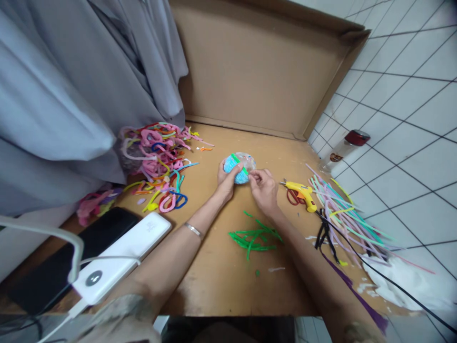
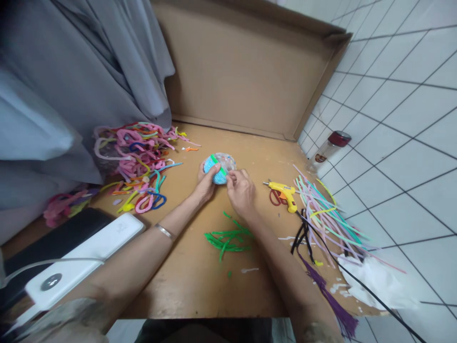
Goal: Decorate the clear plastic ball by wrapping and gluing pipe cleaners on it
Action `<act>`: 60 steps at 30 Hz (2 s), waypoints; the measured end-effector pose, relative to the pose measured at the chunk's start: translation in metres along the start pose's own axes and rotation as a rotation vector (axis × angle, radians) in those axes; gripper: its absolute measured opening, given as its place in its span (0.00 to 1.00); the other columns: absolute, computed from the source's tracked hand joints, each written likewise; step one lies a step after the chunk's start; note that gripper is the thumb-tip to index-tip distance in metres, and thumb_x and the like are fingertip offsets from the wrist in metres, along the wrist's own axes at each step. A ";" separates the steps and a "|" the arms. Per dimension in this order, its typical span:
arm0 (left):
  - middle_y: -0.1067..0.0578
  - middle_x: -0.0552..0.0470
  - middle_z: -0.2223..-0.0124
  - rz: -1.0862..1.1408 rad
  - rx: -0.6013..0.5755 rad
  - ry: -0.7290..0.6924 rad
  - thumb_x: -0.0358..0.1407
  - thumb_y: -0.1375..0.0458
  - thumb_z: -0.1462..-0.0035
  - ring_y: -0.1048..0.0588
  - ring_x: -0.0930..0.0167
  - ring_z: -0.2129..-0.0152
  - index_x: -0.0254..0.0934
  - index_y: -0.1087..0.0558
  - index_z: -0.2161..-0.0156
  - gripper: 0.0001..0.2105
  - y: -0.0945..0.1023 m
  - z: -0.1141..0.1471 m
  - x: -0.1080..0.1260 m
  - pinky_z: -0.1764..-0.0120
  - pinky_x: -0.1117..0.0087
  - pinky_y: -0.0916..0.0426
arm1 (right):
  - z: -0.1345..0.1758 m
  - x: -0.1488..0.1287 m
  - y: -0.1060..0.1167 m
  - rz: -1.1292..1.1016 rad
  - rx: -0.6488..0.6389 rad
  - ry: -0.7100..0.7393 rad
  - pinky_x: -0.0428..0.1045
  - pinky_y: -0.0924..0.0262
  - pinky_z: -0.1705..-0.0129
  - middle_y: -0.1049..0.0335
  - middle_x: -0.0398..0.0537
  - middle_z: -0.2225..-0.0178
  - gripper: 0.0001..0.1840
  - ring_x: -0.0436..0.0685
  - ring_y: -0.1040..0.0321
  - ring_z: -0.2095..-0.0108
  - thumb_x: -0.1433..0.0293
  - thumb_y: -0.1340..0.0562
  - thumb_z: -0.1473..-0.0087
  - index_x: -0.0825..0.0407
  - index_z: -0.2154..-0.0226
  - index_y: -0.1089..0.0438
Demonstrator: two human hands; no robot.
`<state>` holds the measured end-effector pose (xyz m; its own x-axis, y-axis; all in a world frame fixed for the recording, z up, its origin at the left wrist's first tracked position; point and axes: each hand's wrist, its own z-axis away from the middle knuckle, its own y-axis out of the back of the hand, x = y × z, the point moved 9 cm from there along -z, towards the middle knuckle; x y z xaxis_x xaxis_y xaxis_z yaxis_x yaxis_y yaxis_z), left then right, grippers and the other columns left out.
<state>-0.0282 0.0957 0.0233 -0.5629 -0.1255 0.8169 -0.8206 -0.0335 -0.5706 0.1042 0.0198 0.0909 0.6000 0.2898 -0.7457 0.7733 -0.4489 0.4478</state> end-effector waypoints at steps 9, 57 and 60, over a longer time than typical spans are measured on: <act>0.23 0.51 0.58 0.020 0.007 -0.001 0.46 0.28 0.65 0.24 0.69 0.61 0.40 0.33 0.51 0.34 -0.003 0.003 -0.001 0.56 0.67 0.29 | 0.004 -0.013 0.001 0.205 -0.026 0.156 0.55 0.36 0.56 0.28 0.53 0.63 0.12 0.60 0.31 0.62 0.66 0.44 0.42 0.49 0.62 0.25; 0.23 0.47 0.54 -0.144 -0.002 -0.120 0.44 0.27 0.64 0.23 0.64 0.57 0.40 0.33 0.46 0.38 -0.005 0.008 0.008 0.53 0.64 0.28 | 0.004 0.041 -0.013 -0.432 -0.181 -0.756 0.40 0.47 0.85 0.40 0.36 0.90 0.12 0.44 0.44 0.87 0.72 0.30 0.63 0.52 0.84 0.34; 0.23 0.46 0.54 -0.143 0.001 -0.118 0.45 0.27 0.65 0.23 0.64 0.57 0.40 0.32 0.47 0.37 -0.004 0.005 0.007 0.52 0.64 0.28 | 0.004 0.044 -0.013 -0.418 -0.212 -0.756 0.41 0.45 0.83 0.40 0.35 0.89 0.17 0.44 0.44 0.86 0.68 0.26 0.66 0.52 0.83 0.36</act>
<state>-0.0283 0.0898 0.0304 -0.4251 -0.2352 0.8741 -0.8912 -0.0603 -0.4496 0.1196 0.0356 0.0503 0.0225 -0.2740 -0.9615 0.9654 -0.2441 0.0922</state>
